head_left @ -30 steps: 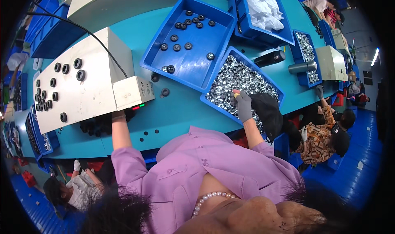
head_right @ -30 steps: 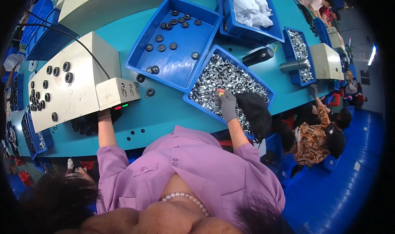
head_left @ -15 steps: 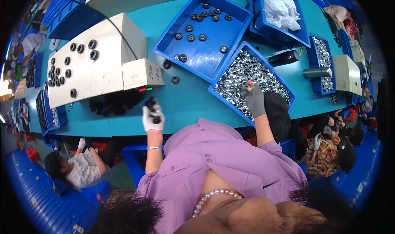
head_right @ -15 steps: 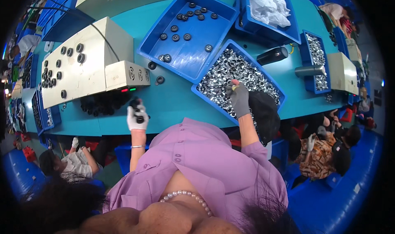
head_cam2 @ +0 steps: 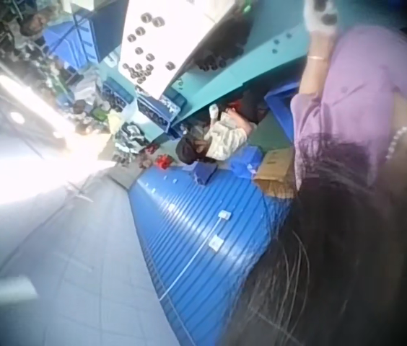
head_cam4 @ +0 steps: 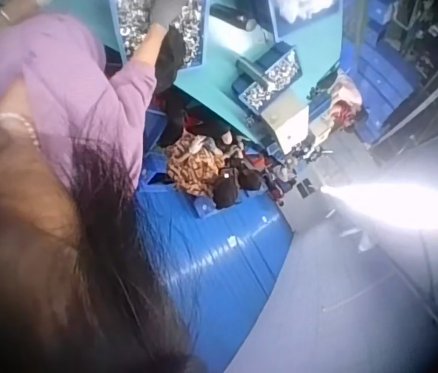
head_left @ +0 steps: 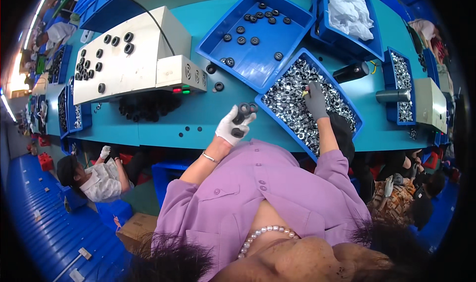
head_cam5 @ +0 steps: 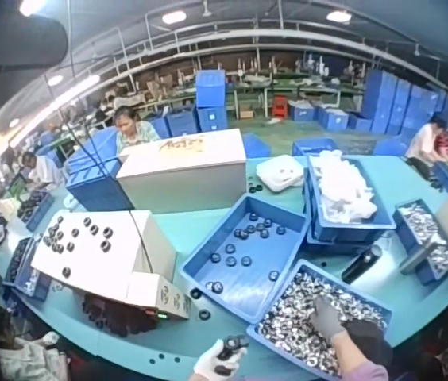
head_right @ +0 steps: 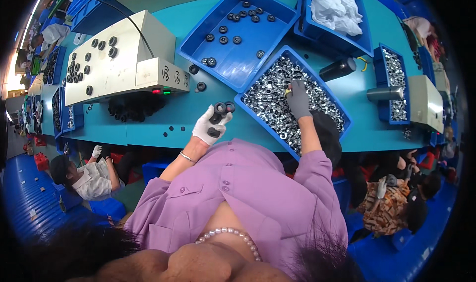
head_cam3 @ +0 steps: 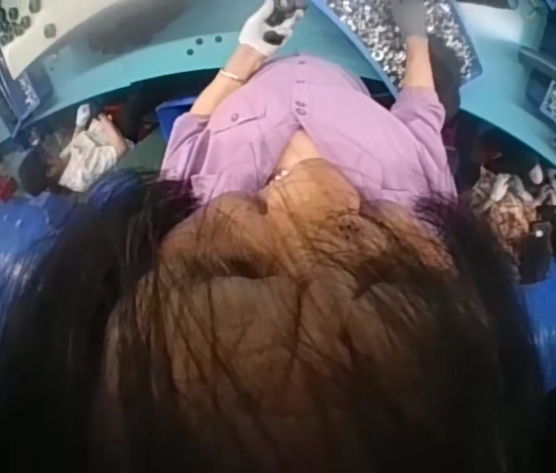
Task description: The person assembles components by picking black rings and small metal parts from containers, inserting the metal pieces into the rings by hand, and placing the assembled parts into a blue tray.
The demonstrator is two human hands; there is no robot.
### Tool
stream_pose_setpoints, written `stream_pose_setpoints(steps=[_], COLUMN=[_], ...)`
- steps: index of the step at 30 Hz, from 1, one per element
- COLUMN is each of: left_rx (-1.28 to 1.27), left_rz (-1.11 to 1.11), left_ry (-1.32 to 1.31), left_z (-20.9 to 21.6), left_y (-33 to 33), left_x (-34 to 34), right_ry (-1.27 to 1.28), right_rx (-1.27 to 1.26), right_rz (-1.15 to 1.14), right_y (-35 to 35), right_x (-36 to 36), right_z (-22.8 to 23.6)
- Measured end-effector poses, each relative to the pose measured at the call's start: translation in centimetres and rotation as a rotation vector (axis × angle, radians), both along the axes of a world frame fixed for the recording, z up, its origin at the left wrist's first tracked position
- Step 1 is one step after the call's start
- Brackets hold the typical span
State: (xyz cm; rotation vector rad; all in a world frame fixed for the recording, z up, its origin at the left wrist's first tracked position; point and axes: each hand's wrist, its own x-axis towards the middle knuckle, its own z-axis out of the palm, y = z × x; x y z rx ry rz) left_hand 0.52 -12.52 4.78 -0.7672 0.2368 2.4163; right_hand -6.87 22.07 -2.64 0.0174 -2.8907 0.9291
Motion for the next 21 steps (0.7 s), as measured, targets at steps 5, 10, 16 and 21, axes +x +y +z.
stream_pose_setpoints(steps=[5,10,16,21], left_rx=[-0.167,-0.416,-0.423,-0.441], left_rz=[-0.101,-0.204,-0.198,-0.170], left_ry=[0.002,0.112,0.298,0.361], left_z=[0.0,0.2,-0.1,1.3], left_y=[2.2,3.6,4.8,5.9], left_x=[-0.3,-0.7,-0.7,-0.6], right_ry=[-0.003,-0.241,-0.388,-0.658], right_rx=[-0.286,-1.104,-1.783,-1.868], right_rz=[-0.035,-0.251,-0.118,-0.100], right_y=[0.8,1.2,-1.7,-4.8], right_x=[0.5,1.9,5.7,7.9], right_z=[0.4,1.1,3.7,6.9])
